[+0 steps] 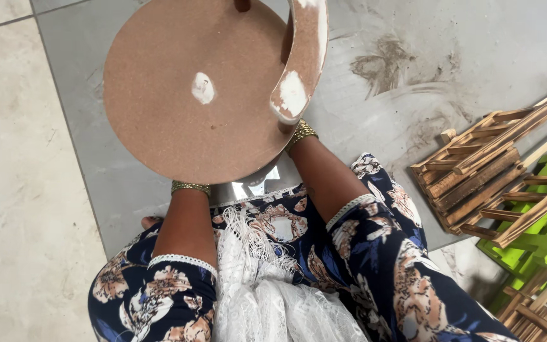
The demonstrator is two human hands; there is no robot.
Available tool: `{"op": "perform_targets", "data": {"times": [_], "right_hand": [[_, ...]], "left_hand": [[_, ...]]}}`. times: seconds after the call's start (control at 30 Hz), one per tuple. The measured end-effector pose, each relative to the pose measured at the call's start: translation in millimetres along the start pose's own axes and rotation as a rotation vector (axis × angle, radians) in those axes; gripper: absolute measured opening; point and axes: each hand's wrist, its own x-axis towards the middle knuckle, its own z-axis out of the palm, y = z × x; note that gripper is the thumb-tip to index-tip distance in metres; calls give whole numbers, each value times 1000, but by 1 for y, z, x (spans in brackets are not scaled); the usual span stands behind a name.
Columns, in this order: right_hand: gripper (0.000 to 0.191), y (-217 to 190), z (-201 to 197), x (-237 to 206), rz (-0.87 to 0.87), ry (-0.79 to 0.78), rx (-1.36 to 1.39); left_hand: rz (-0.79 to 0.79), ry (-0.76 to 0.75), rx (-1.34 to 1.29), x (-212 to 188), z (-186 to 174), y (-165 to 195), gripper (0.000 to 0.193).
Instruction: The person sits on the floor holding a small wooden chair upside down on their lap and wipes its underside, seat, legs and backrest with a cloth, turning the chair to reach different parts. At the end they set the chair aside and begin wiping another wooden chair frame.
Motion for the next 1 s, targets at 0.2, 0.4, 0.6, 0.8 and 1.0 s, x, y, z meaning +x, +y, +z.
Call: {"op": "perform_targets", "data": {"times": [0.2,0.4,0.6,0.8,1.0], "right_hand": [[39,-14,-9,-15,49,-92,-204],[37,-28,-53,-64,63,-539,-862],[60,-43,-112,-109,-193,370,309],[62,-73,-69,-129,-513,303,646],[45,-82,-51,-150,-514,486,-93]], "left_hand": [[-15,2,-11,-14,23,8,62],[-25,101,319,-21,4,35,63],[-91,252,-377,-81,-46,85,65],[-7,-73,-308,-108,-19,97,52],[32,-133,-286,-85,-22,87,43]]}}
